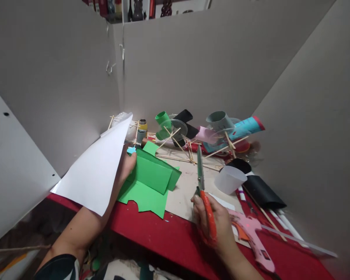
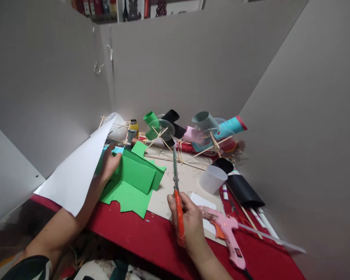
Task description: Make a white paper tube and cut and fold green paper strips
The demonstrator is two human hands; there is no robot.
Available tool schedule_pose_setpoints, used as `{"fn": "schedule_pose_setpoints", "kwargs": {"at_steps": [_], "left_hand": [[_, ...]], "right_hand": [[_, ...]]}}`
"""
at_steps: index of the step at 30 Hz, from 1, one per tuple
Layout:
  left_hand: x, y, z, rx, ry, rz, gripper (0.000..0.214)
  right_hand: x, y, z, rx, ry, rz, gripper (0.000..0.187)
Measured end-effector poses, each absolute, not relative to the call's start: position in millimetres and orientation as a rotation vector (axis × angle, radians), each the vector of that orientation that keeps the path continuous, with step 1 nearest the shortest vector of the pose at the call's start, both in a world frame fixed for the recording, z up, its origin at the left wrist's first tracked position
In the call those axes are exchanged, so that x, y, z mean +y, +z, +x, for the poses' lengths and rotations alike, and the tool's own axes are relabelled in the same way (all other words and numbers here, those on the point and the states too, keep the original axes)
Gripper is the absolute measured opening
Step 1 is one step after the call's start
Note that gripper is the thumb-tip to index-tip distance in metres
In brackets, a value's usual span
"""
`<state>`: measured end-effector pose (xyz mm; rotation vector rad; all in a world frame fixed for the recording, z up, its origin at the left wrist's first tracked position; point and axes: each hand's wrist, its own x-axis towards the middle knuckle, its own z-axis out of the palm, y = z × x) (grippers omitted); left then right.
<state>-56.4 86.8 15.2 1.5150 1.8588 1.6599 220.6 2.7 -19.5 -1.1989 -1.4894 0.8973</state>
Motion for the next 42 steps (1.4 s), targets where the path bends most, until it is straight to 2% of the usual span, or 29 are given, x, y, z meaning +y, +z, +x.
{"fn": "schedule_pose_setpoints", "kwargs": {"at_steps": [6,9,15,27,34,42], "left_hand": [[83,4,-42,1.841,1.613,1.973,0.051],[86,-5,-42,1.777,1.486,2.184,0.051],[99,-18,-54,1.975,1.126,2.377,0.058],[104,-28,-54,2.133,0.528,2.293,0.071],[97,-30,-53,2.198,0.414,2.243,0.069],[94,-33,-53,2.229,0.369,2.241,0.055]], "right_hand": [[9,-24,215,-1.817,0.581,-1.223,0.039],[11,-24,212,-1.879,0.489,-1.289,0.038],[5,-17,200,-2.081,0.234,-1.504,0.028],[10,-2,197,-2.106,0.129,-1.791,0.04],[54,-2,183,-2.209,0.12,-1.843,0.034],[76,-2,167,-2.306,0.163,-1.845,0.027]]}}
